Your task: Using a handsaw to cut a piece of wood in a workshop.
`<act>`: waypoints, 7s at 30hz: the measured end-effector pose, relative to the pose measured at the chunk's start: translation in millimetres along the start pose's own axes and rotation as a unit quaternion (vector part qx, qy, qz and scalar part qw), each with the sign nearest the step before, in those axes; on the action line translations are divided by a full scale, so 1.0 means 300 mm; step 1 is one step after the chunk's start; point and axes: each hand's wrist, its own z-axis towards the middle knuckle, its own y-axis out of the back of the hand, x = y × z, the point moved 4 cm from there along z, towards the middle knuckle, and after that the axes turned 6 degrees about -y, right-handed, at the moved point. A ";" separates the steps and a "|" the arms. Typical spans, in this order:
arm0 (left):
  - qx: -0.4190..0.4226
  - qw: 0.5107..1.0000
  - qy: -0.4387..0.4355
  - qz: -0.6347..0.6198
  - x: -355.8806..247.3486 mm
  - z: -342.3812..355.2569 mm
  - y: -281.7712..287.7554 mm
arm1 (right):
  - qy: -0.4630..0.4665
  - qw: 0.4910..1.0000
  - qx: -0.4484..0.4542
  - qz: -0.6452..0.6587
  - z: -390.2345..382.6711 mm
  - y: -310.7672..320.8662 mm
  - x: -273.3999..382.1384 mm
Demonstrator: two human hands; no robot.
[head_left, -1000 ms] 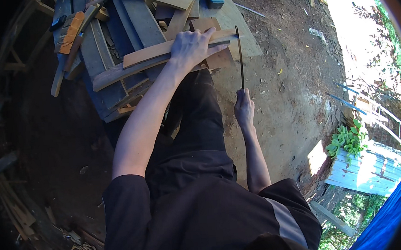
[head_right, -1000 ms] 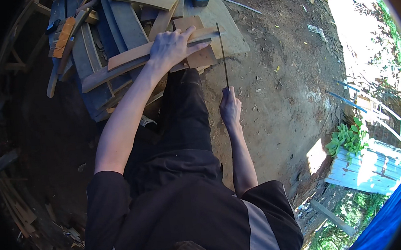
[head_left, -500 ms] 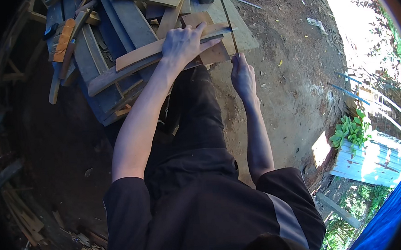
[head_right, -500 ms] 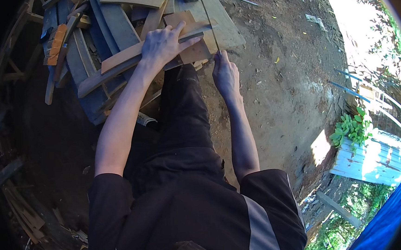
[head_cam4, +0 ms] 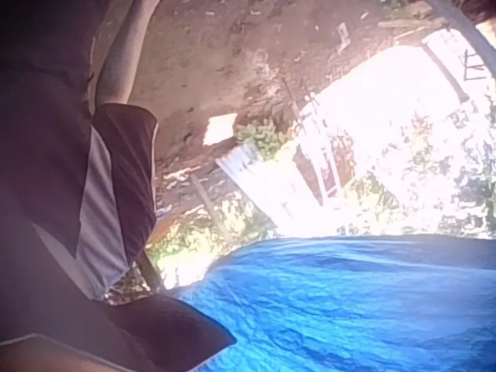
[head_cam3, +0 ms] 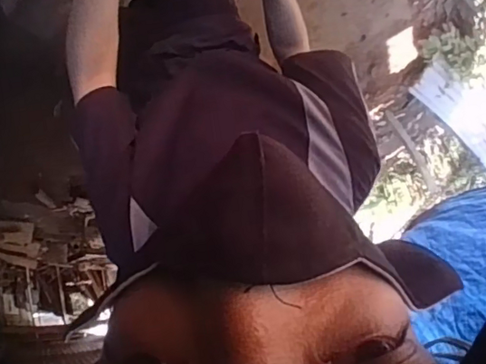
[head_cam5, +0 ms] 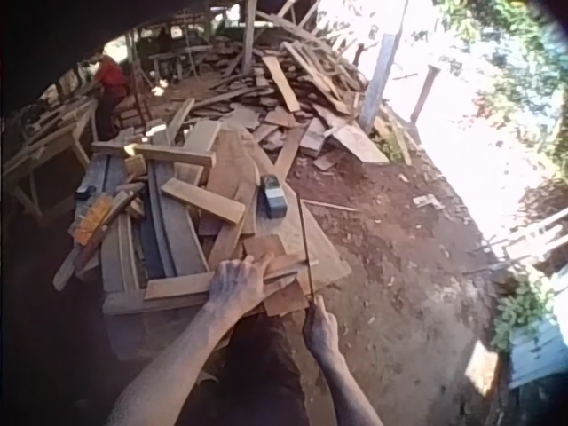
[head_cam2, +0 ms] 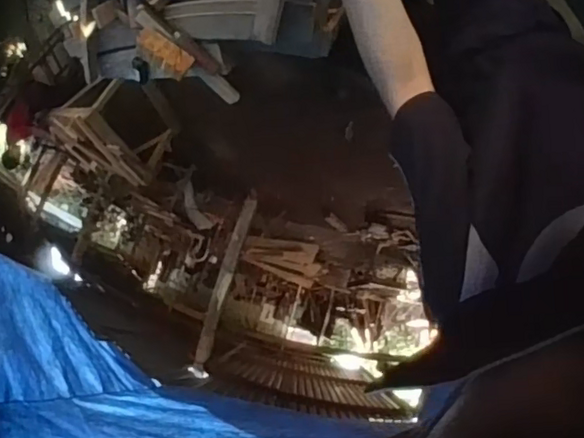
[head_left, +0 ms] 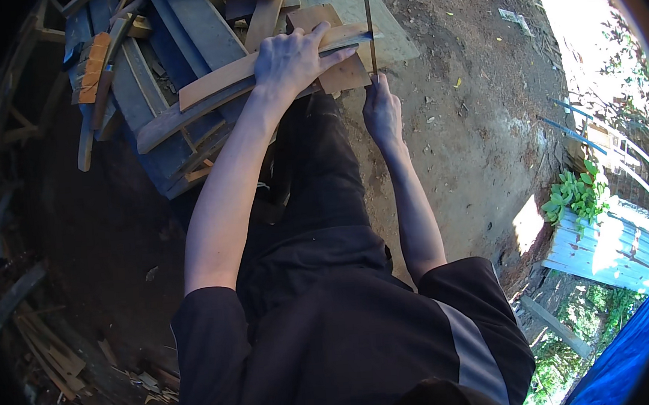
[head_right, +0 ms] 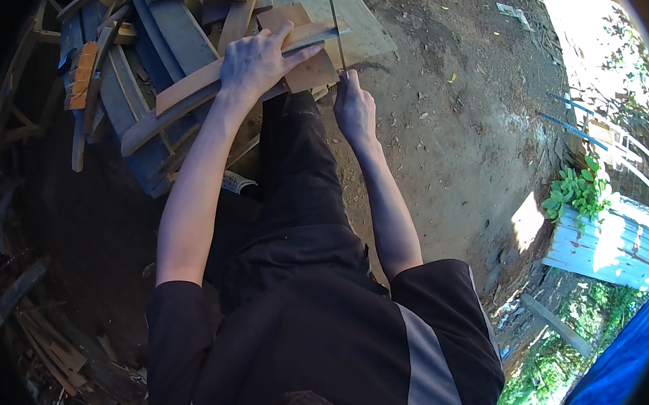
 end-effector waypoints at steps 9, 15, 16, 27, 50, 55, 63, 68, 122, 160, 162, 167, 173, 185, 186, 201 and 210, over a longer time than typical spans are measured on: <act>0.034 0.999 0.007 0.003 -0.005 -0.007 0.004 | -0.060 0.997 0.025 -0.033 -0.304 -0.061 -0.281; 0.049 0.998 0.030 -0.004 0.018 0.028 -0.020 | -0.112 0.991 0.052 -0.051 -0.648 -0.050 -0.565; 0.042 0.999 0.025 -0.011 0.008 0.020 -0.023 | -0.131 0.990 0.018 -0.038 -0.703 -0.011 -0.574; 0.049 0.998 0.034 -0.033 0.005 -0.002 0.011 | -0.021 0.999 -0.048 0.011 -0.086 0.153 0.041; 0.071 0.997 0.030 -0.030 -0.008 0.006 0.014 | -0.028 0.998 0.050 -0.016 0.043 0.091 0.084; 0.064 0.996 0.030 -0.047 -0.016 0.011 0.016 | 0.022 1.000 -0.020 0.006 0.053 0.094 0.049; 0.032 0.998 0.027 -0.038 -0.027 -0.002 0.037 | 0.026 1.000 -0.006 -0.011 0.040 0.084 0.041; 0.027 0.999 0.016 -0.025 -0.038 -0.011 0.041 | -0.004 1.000 0.000 -0.001 0.022 0.083 0.062; 0.043 0.998 0.027 -0.030 -0.029 -0.009 0.006 | 0.048 0.993 -0.085 0.073 0.000 0.022 0.058; 0.011 1.000 0.020 0.010 -0.051 -0.005 -0.019 | 0.013 0.994 -0.106 0.033 -0.067 -0.082 -0.065; 0.033 0.999 0.027 -0.005 -0.042 -0.018 -0.013 | -0.035 0.996 -0.046 0.070 -0.080 -0.057 -0.039; 0.037 0.999 0.014 -0.008 -0.035 -0.012 -0.008 | -0.018 1.000 -0.008 0.000 -0.087 0.084 0.018; 0.010 1.000 0.027 -0.010 -0.046 -0.005 0.000 | -0.013 0.998 -0.060 0.001 -0.098 0.000 0.007; 0.056 0.997 0.019 -0.039 -0.033 -0.009 0.019 | -0.094 0.995 0.005 -0.042 -0.410 -0.059 -0.261; 0.051 0.998 0.023 -0.041 -0.022 -0.016 0.025 | -0.084 0.995 0.013 -0.052 -0.428 -0.058 -0.269; 0.035 0.998 0.031 -0.048 -0.028 -0.021 0.016 | -0.095 0.994 -0.045 0.003 -0.186 0.162 0.019; -0.013 0.998 -0.001 -0.054 -0.047 -0.014 0.005 | -0.069 0.995 -0.009 -0.068 -0.165 0.161 0.077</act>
